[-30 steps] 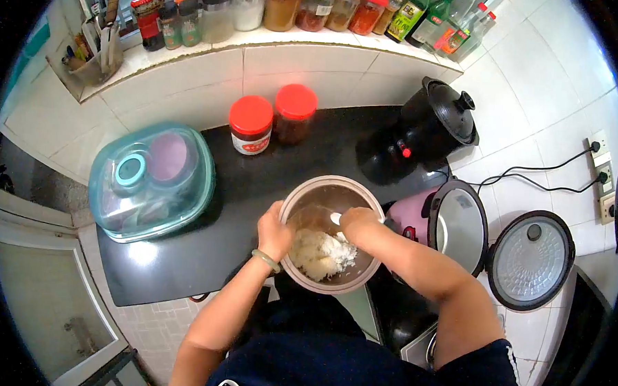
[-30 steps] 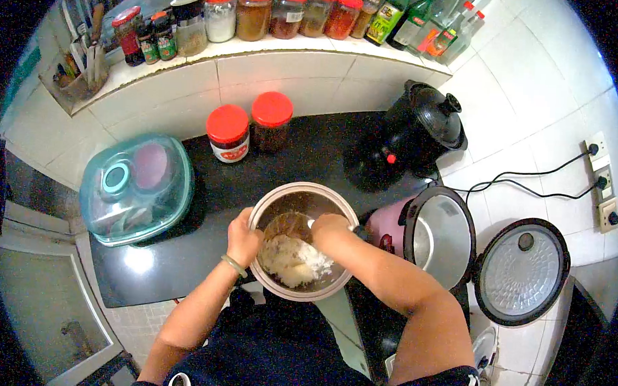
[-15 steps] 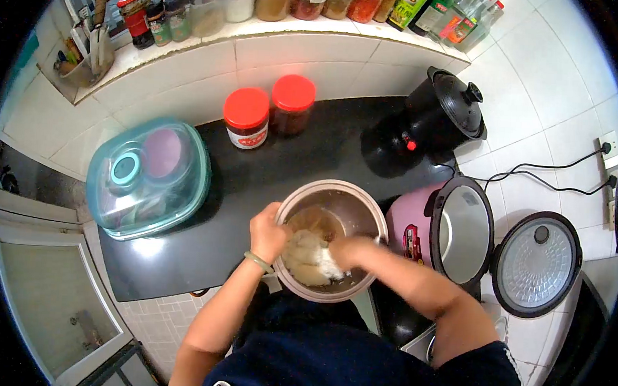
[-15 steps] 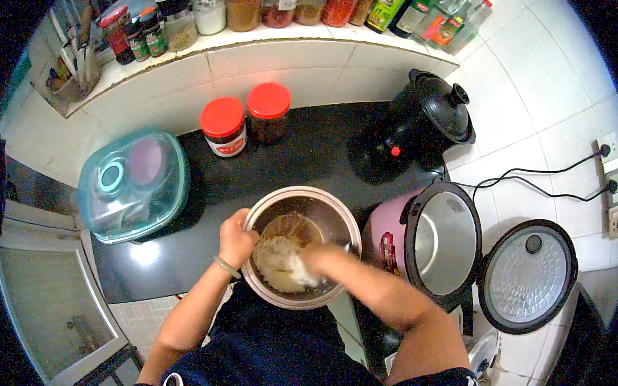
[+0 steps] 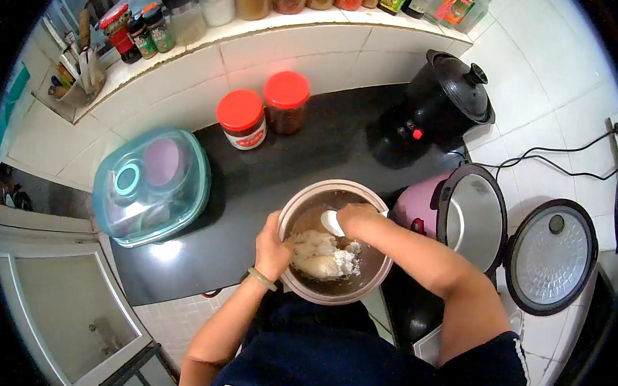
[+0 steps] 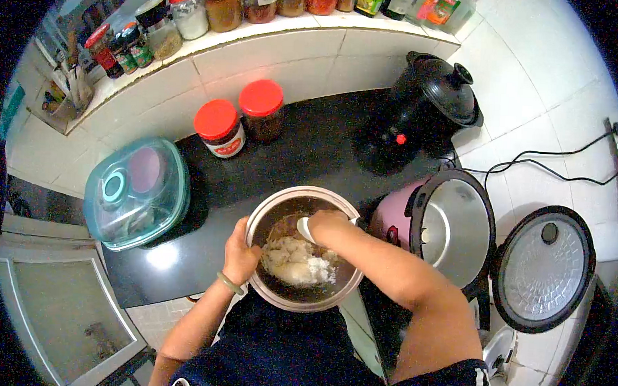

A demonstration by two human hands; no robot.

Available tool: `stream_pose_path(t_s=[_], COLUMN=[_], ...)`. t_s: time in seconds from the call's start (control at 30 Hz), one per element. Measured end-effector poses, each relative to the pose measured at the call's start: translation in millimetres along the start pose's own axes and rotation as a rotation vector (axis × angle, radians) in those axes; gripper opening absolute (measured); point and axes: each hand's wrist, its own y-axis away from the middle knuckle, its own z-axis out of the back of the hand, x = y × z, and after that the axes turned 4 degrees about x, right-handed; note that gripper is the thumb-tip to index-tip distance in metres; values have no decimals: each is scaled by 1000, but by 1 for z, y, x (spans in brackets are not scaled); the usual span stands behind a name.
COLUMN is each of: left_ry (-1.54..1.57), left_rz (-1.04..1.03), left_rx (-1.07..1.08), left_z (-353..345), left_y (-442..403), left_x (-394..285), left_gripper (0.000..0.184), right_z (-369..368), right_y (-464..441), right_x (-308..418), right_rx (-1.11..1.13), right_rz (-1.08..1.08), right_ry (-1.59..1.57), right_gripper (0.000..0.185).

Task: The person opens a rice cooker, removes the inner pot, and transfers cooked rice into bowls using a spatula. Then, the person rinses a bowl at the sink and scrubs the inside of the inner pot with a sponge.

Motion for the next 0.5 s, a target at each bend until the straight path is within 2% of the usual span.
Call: stream_pose_path(t_s=[0.17, 0.23, 0.33, 0.43, 0.5], left_ry=[50, -21, -1, 7, -49], left_rz=[37, 33, 8, 43, 3], left_rx=[13, 32, 1, 5, -11], left_z=[-1, 3, 2, 2, 7], left_y=[-3, -3, -2, -2, -6], left_x=[14, 6, 6, 5, 0], left_gripper=[42, 42, 42, 42, 42], right_z=[21, 28, -1, -26, -25], right_y=[4, 5, -19, -37, -3], right_x=[21, 29, 23, 39, 58], right_rx=[144, 232, 141, 163, 71], right_rz=[87, 128, 215, 284, 230], right_ry=[-60, -58, -146, -231, -214], right_gripper=[27, 28, 28, 28, 31])
